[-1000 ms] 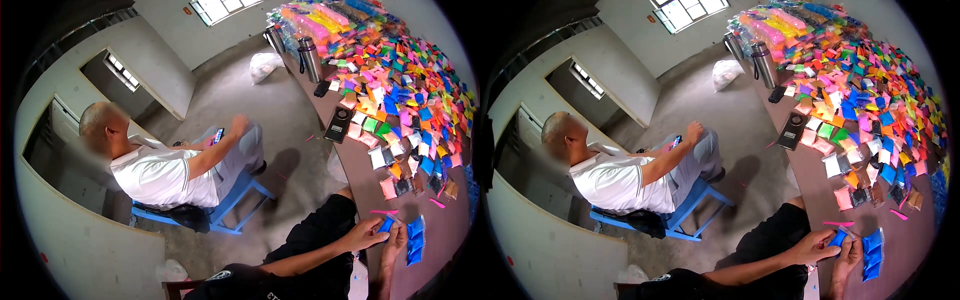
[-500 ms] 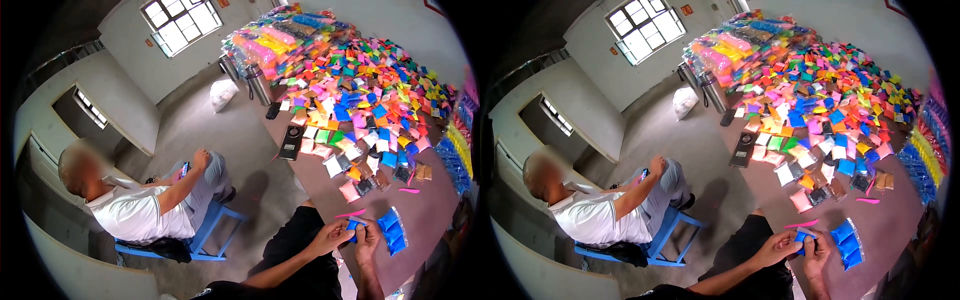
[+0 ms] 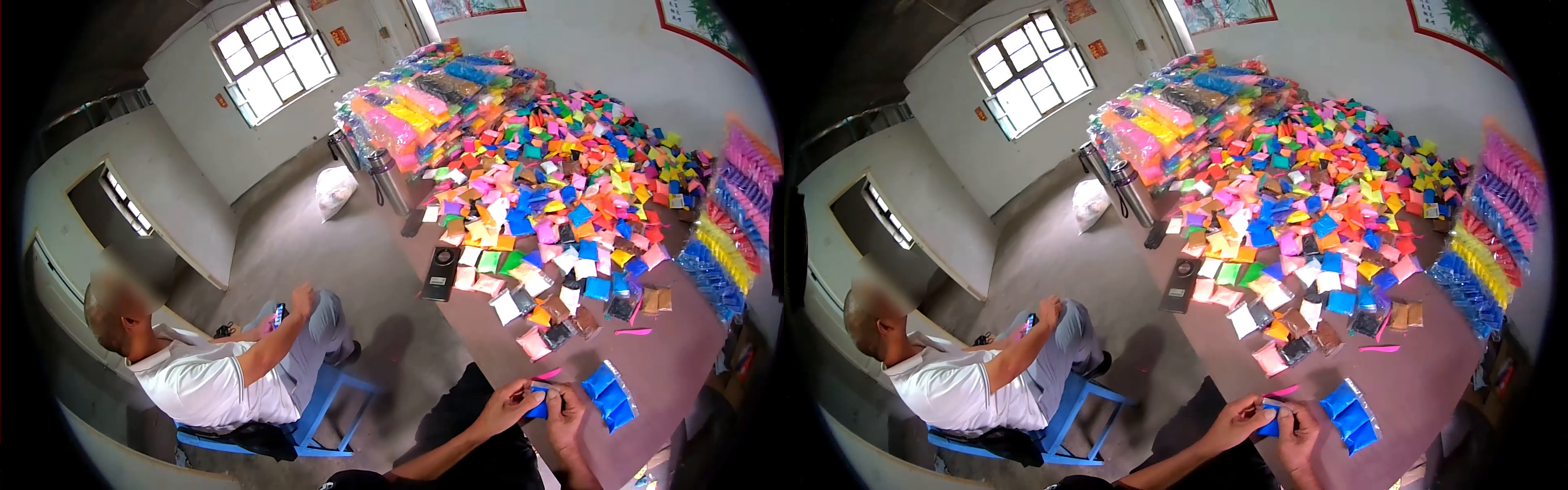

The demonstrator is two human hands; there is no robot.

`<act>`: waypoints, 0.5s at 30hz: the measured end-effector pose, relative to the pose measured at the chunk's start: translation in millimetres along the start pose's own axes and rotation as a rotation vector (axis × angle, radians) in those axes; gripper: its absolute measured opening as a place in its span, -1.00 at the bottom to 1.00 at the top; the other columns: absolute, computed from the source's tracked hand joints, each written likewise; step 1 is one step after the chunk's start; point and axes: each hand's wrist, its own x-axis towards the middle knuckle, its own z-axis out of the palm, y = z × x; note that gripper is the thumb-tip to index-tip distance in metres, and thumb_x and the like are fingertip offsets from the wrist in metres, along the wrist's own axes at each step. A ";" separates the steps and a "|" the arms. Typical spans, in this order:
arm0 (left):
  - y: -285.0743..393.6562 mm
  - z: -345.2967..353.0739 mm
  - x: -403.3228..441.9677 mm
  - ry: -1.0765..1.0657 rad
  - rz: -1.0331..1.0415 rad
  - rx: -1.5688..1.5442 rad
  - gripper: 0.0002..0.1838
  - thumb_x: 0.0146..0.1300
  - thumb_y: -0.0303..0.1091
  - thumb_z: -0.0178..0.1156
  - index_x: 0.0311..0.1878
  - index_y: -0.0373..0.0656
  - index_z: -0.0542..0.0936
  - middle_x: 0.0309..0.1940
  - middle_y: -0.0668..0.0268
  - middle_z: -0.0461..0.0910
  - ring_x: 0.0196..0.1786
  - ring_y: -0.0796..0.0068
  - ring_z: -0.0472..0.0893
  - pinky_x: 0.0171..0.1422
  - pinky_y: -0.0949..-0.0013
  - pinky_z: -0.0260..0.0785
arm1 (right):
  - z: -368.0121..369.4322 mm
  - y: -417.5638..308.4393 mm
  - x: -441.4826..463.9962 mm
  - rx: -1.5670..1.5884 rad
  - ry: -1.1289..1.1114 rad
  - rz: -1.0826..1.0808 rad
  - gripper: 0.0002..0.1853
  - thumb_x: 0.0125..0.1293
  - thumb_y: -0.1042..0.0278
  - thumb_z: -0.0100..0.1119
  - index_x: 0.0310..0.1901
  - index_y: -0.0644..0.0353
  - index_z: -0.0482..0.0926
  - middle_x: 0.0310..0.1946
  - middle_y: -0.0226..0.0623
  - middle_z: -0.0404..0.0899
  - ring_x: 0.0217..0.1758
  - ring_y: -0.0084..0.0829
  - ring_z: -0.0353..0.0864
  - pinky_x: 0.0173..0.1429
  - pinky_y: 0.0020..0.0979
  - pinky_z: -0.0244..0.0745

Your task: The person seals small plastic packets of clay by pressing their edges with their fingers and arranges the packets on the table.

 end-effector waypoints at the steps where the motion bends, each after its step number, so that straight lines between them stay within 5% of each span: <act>1: -4.9 -0.9 0.6 -0.008 0.002 -0.002 -0.81 0.52 -0.33 0.21 0.00 -0.26 0.59 -0.26 0.48 0.56 -0.19 0.76 0.50 -0.08 0.59 0.38 | -1.0 1.8 -0.4 -0.034 -0.018 -0.027 -0.88 0.43 0.47 0.17 -0.14 0.32 0.65 -0.26 -0.24 0.66 -0.14 -0.42 0.63 0.00 -0.38 0.53; 4: -24.0 -12.9 0.2 0.018 0.007 0.019 -0.77 0.51 -0.26 0.23 -0.01 -0.26 0.63 -0.31 0.50 0.55 -0.26 0.78 0.48 -0.19 0.60 0.36 | 0.0 4.5 0.0 -0.084 -0.040 -0.097 -0.89 0.40 0.50 0.20 -0.15 0.33 0.66 -0.29 -0.18 0.66 -0.17 -0.33 0.66 -0.01 -0.34 0.54; 6: -21.8 -19.4 0.0 -0.014 -0.044 0.023 -0.79 0.51 -0.32 0.23 0.01 -0.28 0.62 -0.20 0.46 0.61 -0.15 0.74 0.53 -0.03 0.57 0.41 | 2.2 -16.1 2.4 -0.195 -0.071 -0.134 -0.89 0.39 0.50 0.19 -0.16 0.33 0.67 -0.28 -0.15 0.68 -0.19 -0.30 0.68 -0.01 -0.33 0.55; 10: -6.6 -16.5 1.2 -0.005 0.039 0.065 -0.79 0.50 -0.32 0.23 0.00 -0.28 0.63 -0.19 0.45 0.62 -0.15 0.74 0.53 -0.03 0.57 0.41 | 7.0 -13.4 1.5 -0.117 -0.047 -0.110 -0.87 0.38 0.50 0.21 -0.13 0.33 0.68 -0.27 -0.13 0.70 -0.18 -0.29 0.69 0.00 -0.33 0.55; 15: -3.2 -7.8 8.2 -0.056 0.017 -0.099 -0.72 0.51 -0.29 0.23 0.11 -0.28 0.59 -0.20 0.49 0.60 -0.16 0.76 0.51 -0.04 0.58 0.38 | 4.5 -14.9 -3.4 -0.005 -0.004 -0.010 -0.83 0.46 0.42 0.18 -0.12 0.36 0.67 -0.23 -0.24 0.71 -0.16 -0.46 0.66 0.00 -0.39 0.55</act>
